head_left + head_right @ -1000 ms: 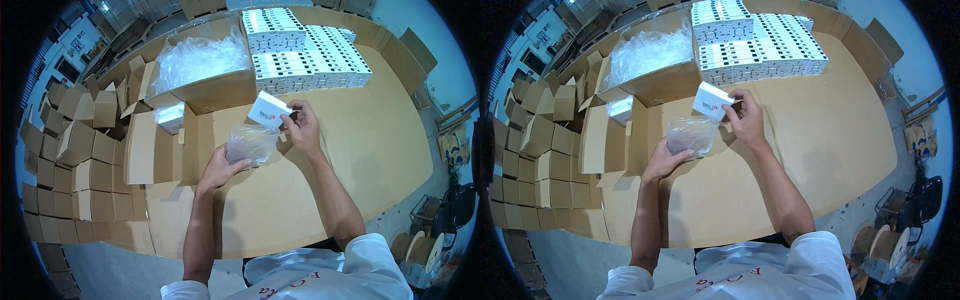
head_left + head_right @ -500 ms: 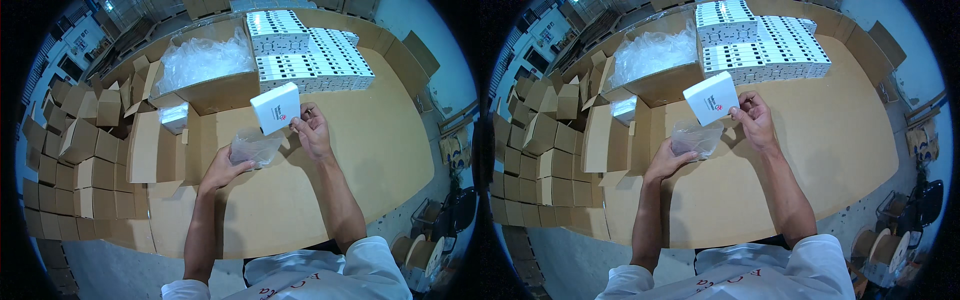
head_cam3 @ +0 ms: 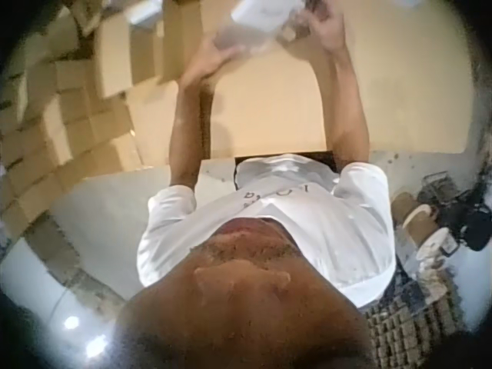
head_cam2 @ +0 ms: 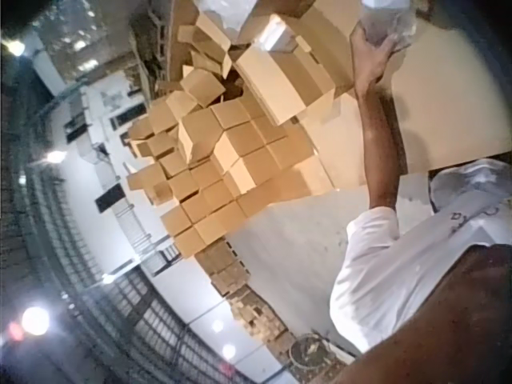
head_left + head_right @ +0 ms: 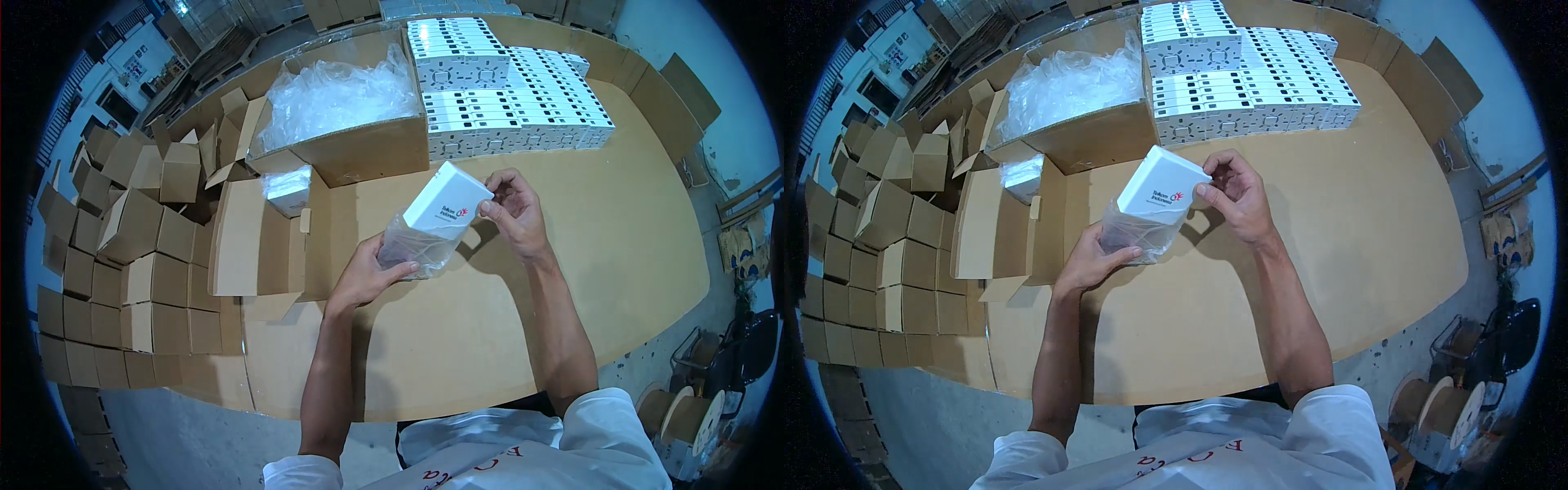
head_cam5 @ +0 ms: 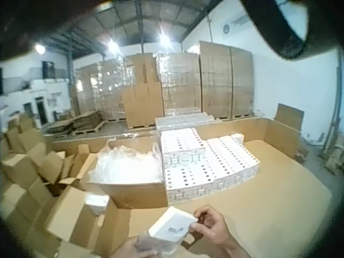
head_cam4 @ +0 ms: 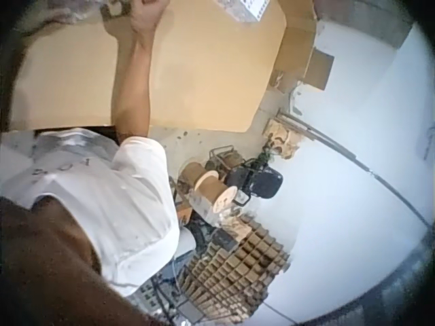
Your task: The person is putting small white boxes into plastic bags and then placing them into larger cardboard shipping boxes.
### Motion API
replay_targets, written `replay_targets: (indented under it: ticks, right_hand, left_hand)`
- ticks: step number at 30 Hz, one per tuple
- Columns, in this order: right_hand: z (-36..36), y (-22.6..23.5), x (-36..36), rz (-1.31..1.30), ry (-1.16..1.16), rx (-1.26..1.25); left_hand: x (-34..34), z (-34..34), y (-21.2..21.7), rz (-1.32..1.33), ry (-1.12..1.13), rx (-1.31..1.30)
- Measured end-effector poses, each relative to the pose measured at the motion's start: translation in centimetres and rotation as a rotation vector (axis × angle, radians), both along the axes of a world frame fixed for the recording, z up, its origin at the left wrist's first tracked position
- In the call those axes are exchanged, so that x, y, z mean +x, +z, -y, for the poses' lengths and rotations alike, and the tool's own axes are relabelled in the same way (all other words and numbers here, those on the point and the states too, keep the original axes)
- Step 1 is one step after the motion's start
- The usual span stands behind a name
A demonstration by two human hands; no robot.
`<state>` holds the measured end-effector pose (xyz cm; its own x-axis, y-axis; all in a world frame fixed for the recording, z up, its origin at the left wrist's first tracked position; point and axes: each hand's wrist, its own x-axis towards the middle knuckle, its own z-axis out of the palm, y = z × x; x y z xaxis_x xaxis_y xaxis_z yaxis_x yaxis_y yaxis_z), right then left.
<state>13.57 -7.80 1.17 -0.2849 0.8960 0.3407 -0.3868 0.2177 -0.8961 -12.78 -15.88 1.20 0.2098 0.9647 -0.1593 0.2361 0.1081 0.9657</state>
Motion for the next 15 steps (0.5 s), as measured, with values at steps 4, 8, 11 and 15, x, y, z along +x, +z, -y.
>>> replay_targets:
  ticks: [4,8,11,15]
  right_hand:
    - [0.2,0.1,-0.3,0.038,0.0,0.024]
    - [0.4,0.4,-0.7,0.074,0.018,0.065]
    - [0.6,0.2,-1.2,0.092,0.026,0.033]
    - [0.6,-0.5,-1.8,0.138,-0.043,0.0]
  left_hand:
    - [0.2,0.0,0.5,0.059,-0.007,0.006]
    - [0.2,0.0,0.4,0.046,-0.032,0.023]
    - [0.5,0.0,0.4,0.041,-0.02,0.018]
    - [0.8,0.0,0.5,0.009,-0.005,0.023]
